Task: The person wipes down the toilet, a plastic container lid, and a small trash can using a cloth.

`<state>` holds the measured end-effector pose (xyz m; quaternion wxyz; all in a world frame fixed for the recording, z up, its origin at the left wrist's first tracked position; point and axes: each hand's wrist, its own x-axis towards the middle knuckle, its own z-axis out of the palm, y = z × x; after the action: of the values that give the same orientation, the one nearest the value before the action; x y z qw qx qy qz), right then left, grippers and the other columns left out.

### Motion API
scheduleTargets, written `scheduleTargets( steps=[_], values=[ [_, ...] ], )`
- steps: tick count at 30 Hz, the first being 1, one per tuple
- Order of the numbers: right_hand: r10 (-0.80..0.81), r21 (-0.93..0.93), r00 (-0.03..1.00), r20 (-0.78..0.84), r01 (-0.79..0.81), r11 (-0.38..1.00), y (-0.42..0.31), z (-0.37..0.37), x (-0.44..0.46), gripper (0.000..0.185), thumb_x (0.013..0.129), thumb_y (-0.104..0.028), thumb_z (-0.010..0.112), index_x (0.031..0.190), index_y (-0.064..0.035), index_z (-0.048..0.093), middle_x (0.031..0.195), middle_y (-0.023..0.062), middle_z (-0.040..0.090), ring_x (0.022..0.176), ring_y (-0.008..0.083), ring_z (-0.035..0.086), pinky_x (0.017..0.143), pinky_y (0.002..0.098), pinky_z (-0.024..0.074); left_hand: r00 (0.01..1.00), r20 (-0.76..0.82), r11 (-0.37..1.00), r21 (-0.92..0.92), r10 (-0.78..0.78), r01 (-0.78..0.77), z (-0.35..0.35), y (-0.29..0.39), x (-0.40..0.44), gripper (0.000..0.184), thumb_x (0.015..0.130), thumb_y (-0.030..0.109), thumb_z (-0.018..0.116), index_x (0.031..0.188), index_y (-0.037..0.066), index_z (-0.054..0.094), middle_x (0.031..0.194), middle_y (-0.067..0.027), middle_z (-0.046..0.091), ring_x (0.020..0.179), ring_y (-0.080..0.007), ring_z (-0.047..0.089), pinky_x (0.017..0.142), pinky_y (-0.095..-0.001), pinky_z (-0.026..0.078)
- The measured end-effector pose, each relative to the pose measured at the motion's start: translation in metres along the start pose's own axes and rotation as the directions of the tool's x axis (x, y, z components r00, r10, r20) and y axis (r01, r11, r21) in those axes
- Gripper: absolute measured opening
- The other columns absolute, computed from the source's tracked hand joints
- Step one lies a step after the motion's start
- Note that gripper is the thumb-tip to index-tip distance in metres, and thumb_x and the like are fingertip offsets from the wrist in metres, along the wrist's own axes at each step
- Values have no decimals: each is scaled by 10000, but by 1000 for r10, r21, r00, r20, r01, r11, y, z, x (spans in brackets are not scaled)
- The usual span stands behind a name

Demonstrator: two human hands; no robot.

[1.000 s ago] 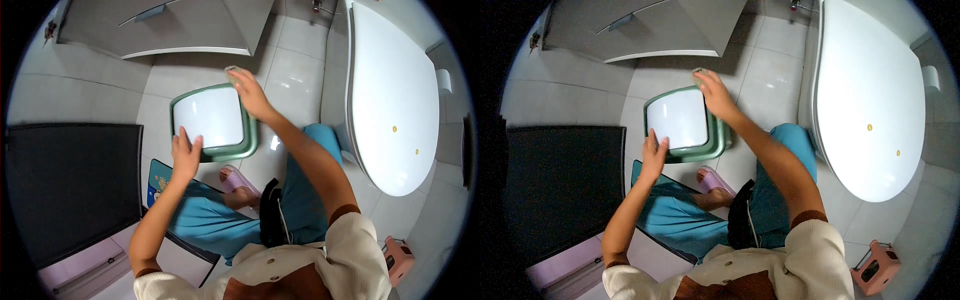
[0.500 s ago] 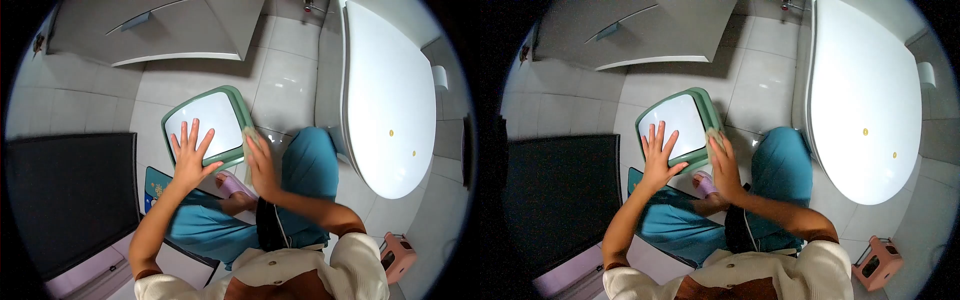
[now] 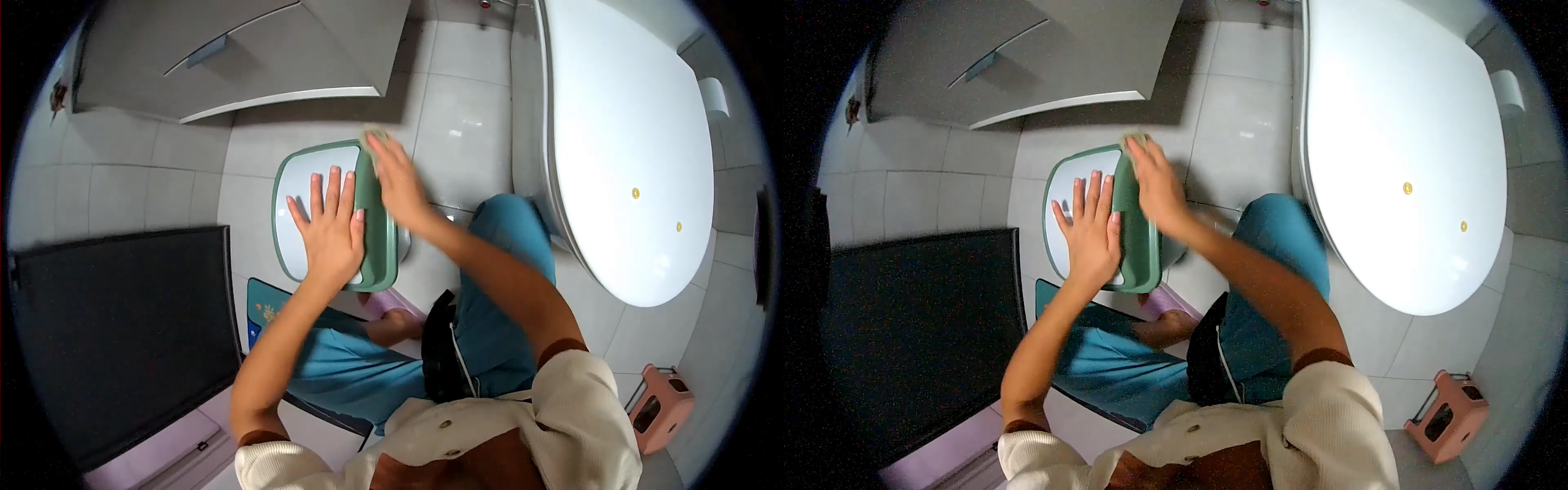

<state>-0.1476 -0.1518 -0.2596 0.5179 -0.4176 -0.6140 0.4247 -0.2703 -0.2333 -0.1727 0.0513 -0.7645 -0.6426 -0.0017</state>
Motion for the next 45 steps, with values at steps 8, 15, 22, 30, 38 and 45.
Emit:
scheduleTargets(
  steps=[8,15,22,30,38,45],
  values=[
    [140,109,977,158,-158,981,-66,1,-136,630,854,134,367,1470,1,339,1546,248,218,1451,396,193,1161,422,225,998,8,988,-139,-60,61,2,4,1,507,1003,249,310,1497,139,342,1570,-97,276,1458,-350,187,1147,-591,30],
    [-7,34,999,53,5,999,-11,1,-5,521,885,80,399,1368,-77,513,1452,260,389,1271,427,456,1057,397,386,988,-64,969,-216,-139,122,11,8,6,536,996,273,303,1475,37,344,1541,-150,317,1442,-386,206,1143,-582,48],
    [-163,-84,981,105,172,981,-46,-8,-82,497,823,80,456,1272,-67,609,1421,187,460,1251,421,421,1069,470,357,985,-109,948,-304,-133,94,17,6,4,693,1003,450,203,1501,-33,201,1536,-193,312,1447,-378,203,1147,-557,10],
    [-122,-162,992,32,125,979,-48,-6,-36,611,781,97,451,1365,-73,510,1409,185,451,1160,415,476,1010,442,402,973,-143,895,-435,-180,101,14,8,9,810,992,559,127,1501,-71,105,1529,-210,309,1445,-377,204,1147,-557,2],
    [28,-230,997,71,-11,973,-29,-10,-60,646,771,96,487,1408,3,427,1302,222,487,1090,427,474,943,464,425,984,-82,947,-297,-156,125,16,11,8,758,999,537,102,1496,-18,244,1539,-179,307,1454,-355,198,1159,-531,11],
    [-136,-312,989,58,147,938,-11,-8,-42,467,844,30,479,1309,12,521,1227,197,562,1004,409,518,918,473,429,970,-160,965,-219,-182,144,23,16,8,613,1012,411,228,1499,42,282,1551,-149,296,1455,-351,196,1147,-573,28]
  ],
)
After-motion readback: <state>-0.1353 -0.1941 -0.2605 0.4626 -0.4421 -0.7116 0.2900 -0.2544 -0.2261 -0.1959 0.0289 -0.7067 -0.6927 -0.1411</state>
